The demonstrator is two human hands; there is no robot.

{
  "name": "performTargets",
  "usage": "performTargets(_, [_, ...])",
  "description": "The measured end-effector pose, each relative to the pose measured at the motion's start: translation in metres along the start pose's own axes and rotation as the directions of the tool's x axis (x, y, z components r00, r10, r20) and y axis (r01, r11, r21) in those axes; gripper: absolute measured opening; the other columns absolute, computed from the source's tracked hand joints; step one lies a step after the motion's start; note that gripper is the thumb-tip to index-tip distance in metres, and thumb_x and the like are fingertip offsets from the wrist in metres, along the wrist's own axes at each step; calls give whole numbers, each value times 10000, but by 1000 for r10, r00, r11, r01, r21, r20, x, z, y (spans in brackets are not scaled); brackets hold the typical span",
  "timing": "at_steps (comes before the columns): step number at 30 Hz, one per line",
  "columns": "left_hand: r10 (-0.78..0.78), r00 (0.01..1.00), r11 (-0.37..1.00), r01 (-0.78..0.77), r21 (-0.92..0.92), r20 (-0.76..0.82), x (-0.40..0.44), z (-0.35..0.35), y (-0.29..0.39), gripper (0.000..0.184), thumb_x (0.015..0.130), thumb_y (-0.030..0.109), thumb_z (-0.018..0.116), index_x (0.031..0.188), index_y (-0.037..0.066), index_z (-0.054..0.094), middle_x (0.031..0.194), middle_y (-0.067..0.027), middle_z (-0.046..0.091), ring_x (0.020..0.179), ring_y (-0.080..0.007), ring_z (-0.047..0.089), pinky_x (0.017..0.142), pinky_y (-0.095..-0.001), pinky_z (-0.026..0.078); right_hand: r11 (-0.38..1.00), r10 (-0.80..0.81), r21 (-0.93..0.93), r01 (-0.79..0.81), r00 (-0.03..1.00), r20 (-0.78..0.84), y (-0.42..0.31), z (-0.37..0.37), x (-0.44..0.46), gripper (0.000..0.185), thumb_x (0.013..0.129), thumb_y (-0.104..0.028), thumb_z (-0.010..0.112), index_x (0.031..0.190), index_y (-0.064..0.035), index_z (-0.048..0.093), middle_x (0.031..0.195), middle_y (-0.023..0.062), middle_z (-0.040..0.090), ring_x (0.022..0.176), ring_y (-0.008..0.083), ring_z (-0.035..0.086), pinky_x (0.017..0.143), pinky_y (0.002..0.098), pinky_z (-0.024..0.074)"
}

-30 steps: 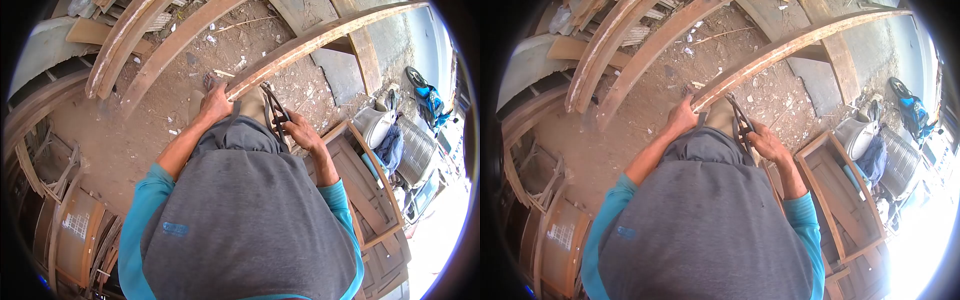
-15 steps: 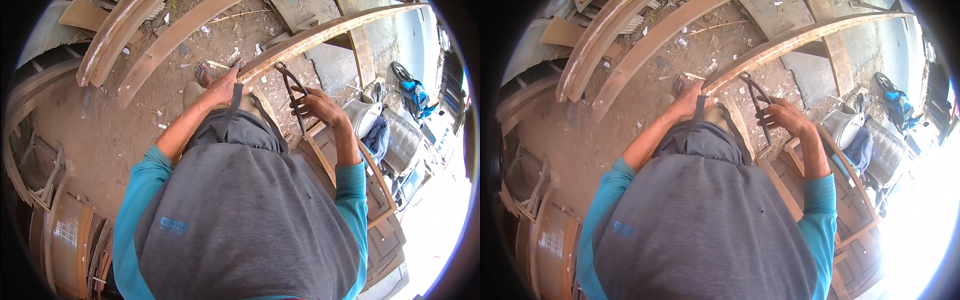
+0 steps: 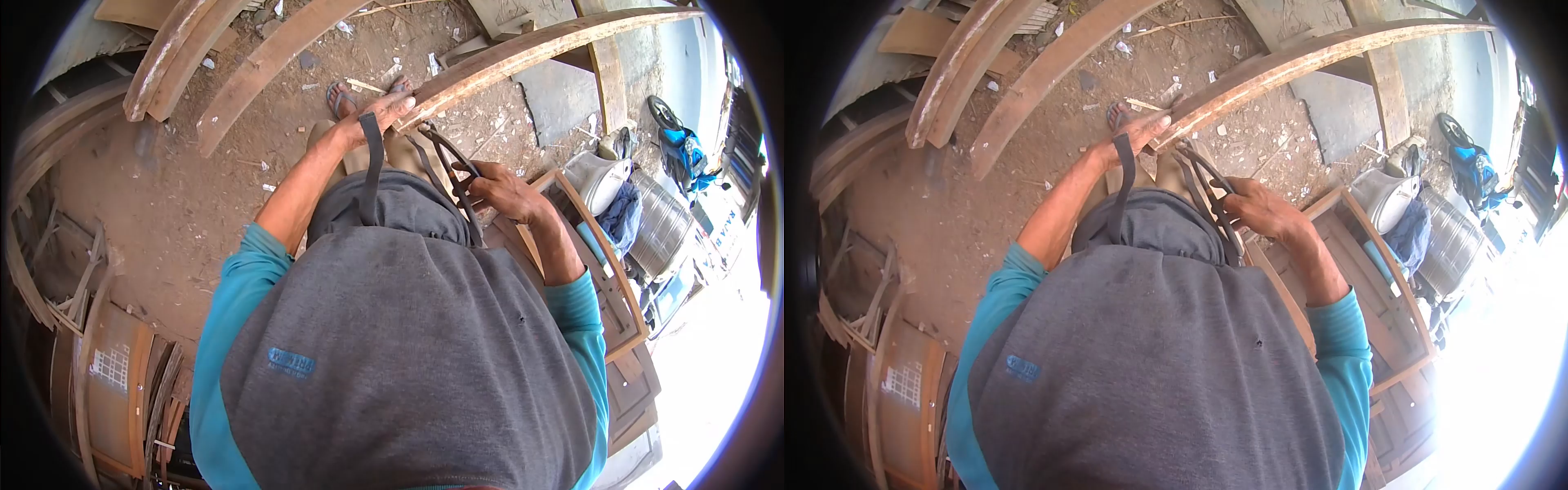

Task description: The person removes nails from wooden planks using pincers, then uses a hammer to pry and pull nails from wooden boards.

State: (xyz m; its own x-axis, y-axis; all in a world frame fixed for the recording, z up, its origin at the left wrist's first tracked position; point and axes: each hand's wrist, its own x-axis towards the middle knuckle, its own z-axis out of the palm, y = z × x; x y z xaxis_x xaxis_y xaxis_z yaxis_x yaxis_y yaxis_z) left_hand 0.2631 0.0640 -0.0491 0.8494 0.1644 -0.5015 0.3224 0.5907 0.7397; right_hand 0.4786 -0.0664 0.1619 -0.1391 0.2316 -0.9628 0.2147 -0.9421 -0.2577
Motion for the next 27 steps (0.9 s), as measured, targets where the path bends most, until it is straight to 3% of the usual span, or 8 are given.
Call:
performTargets(4, [30,997,997,-25,69,-77,4,3,-11,861,1032,630,486,1539,-59,395,1651,-254,305,1541,-321,283,1246,-364,244,986,34,-159,-40,998,-46,0,13,9,532,948,-219,501,1385,81,540,1070,202,729,926,256,726,857,388,591])
performTargets(11, [104,990,980,-85,180,-95,6,5,-18,880,1023,657,466,1536,-57,402,1650,-275,289,1556,-349,246,1260,-404,222,995,34,-94,-37,999,-41,-8,27,8,527,949,-235,501,1366,85,549,1068,197,725,909,259,724,848,394,591])
performTargets(13, [181,972,915,-109,387,-153,10,7,-25,839,1048,593,482,1538,-80,378,1553,-264,457,1458,-322,421,1211,-391,320,995,57,-84,-62,996,-64,-7,29,10,502,956,-229,489,1342,82,564,1050,187,726,912,247,726,834,384,593])
performTargets(19, [363,907,763,-158,627,-213,8,32,-30,810,1037,477,575,1556,-87,312,1596,-299,374,1520,-366,331,1239,-409,282,975,217,49,-215,976,-26,-25,33,-2,363,974,-221,450,1144,60,604,894,121,679,798,221,689,748,387,583])
performTargets(21, [415,880,723,-165,671,-231,8,39,-30,796,1037,474,568,1540,-94,329,1579,-314,388,1502,-388,360,1232,-412,298,985,165,-53,-167,986,-40,-17,31,2,340,987,-223,448,1110,58,595,865,118,662,768,219,671,725,397,569])
performTargets(23, [442,812,819,-191,542,-382,10,49,-25,739,984,579,588,1264,-105,562,1311,-428,541,1339,-551,455,1147,-560,361,981,110,-158,-116,993,-42,-13,26,4,323,1000,-224,446,1077,56,586,835,114,645,738,218,652,703,407,556])
performTargets(25, [413,800,815,-111,569,-435,11,53,-17,640,1002,545,575,1126,-82,609,1187,-394,616,1257,-539,527,1083,-559,420,937,69,-333,-103,991,-114,-20,27,1,341,1039,-245,439,1065,64,580,811,133,642,721,227,642,684,420,531])
performTargets(27, [455,725,861,-212,462,-516,13,55,-13,570,1019,515,558,1016,-50,632,1132,-356,654,1166,-502,602,1014,-529,480,917,37,-392,-78,993,-112,-19,21,5,359,1058,-266,453,1051,65,591,792,153,639,726,248,648,687,425,527])
